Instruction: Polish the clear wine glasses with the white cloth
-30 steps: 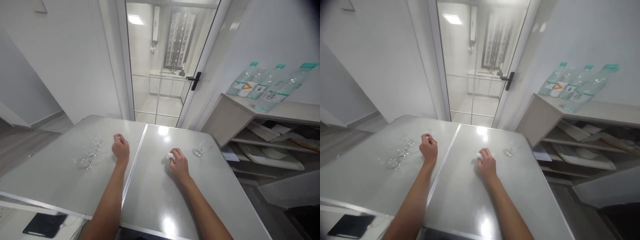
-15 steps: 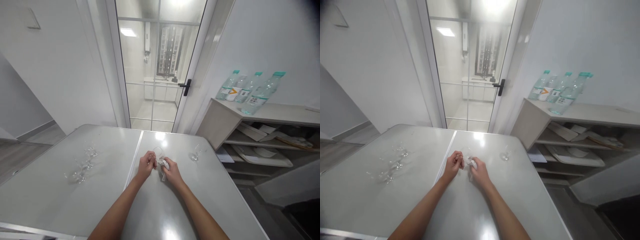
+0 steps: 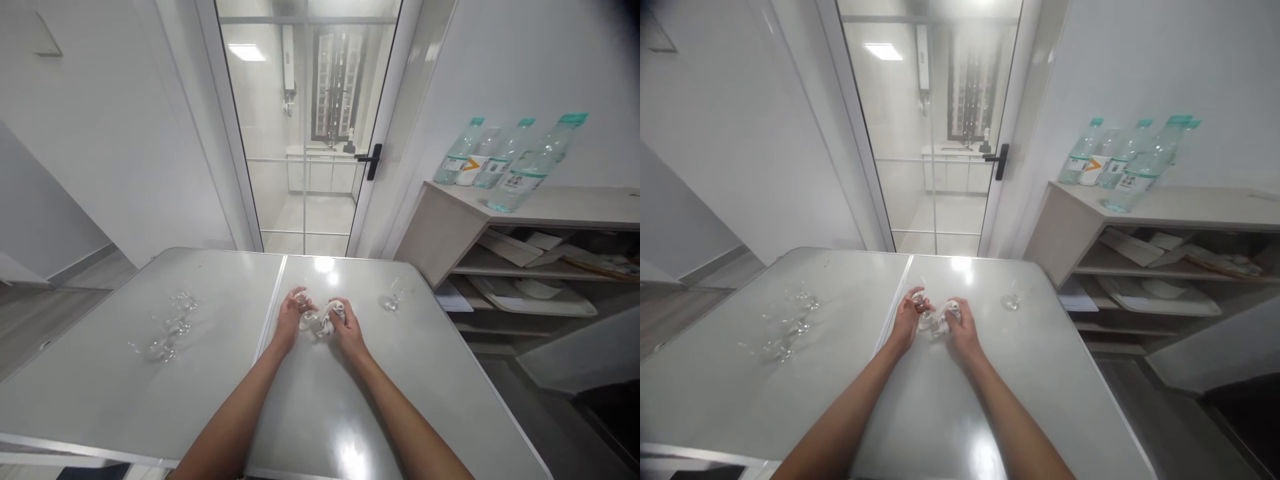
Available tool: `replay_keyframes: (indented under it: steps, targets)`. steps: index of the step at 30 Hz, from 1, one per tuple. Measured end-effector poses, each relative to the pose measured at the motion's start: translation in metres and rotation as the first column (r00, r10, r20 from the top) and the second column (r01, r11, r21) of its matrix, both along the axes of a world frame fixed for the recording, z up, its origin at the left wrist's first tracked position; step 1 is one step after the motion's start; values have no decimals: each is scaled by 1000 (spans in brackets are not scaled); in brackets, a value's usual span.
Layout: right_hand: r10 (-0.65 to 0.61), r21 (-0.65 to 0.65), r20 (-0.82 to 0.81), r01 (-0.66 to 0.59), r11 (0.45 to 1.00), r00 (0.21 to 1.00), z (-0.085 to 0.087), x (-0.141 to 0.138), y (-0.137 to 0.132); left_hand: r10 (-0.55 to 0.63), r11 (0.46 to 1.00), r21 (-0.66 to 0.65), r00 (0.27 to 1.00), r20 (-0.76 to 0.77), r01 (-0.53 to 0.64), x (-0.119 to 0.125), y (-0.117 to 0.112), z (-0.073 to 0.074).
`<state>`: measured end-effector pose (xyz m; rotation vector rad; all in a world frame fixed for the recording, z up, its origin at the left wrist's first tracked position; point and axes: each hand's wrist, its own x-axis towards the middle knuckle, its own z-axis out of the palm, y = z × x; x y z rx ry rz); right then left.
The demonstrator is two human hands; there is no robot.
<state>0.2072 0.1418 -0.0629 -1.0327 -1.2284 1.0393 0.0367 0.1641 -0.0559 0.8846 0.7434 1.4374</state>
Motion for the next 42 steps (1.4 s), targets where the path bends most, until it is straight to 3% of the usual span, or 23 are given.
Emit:
replay_keyframes:
  steps: [3, 7, 10, 13, 19, 23, 25, 28, 31, 33, 39, 40, 42]
  targets:
    - [-132, -131, -227, 105, 986, 965, -5, 6, 9, -111, 993, -50, 991, -70, 107, -5, 2, -4]
    - [-55, -174, -415, -20, 984, 908, -2, 5, 10, -192, 981, -57, 948, -254, 183, 0, -2, -9]
    - [42, -186, -447, -139, 973, 894, 6, 4, 5, -160, 987, -80, 932, -324, 141, 7, -3, -10]
    - [137, -187, -472, -251, 950, 871, 10, 5, 1, -35, 997, -82, 946, -322, 9, 8, 0, -9]
    - [279, -190, -479, -409, 893, 832, 16, 12, 0, 114, 991, -41, 965, -236, -127, -3, 6, -2]
    - [368, -188, -532, -530, 827, 763, 23, 25, -1, 52, 992, -113, 998, -27, -55, -13, 9, 0]
    - [372, -187, -546, -542, 819, 751, 22, 28, -1, 2, 991, -136, 999, 39, 3, -17, 10, 0]
    - [376, -192, -484, -515, 836, 790, 16, 24, -1, 1, 989, -149, 998, 60, 8, -21, 12, 0]
    - [471, -188, -467, -605, 774, 749, 12, 15, -4, 29, 987, -159, 997, 76, -17, -24, 13, 0]
    - [471, -211, -507, -633, 744, 722, 11, 11, -6, 17, 989, -150, 995, 101, -2, -26, 14, 1]
    - [443, -247, -516, -623, 742, 733, 4, 15, -2, -7, 998, -55, 984, 179, 17, -28, 22, 4]
    - [430, -232, -531, -614, 755, 730, 2, 17, 0, -9, 999, -46, 984, 180, 17, -27, 22, 3]
    - [351, -184, -562, -526, 830, 749, 1, 19, 5, -45, 998, -30, 986, 159, 50, -24, 21, 2]
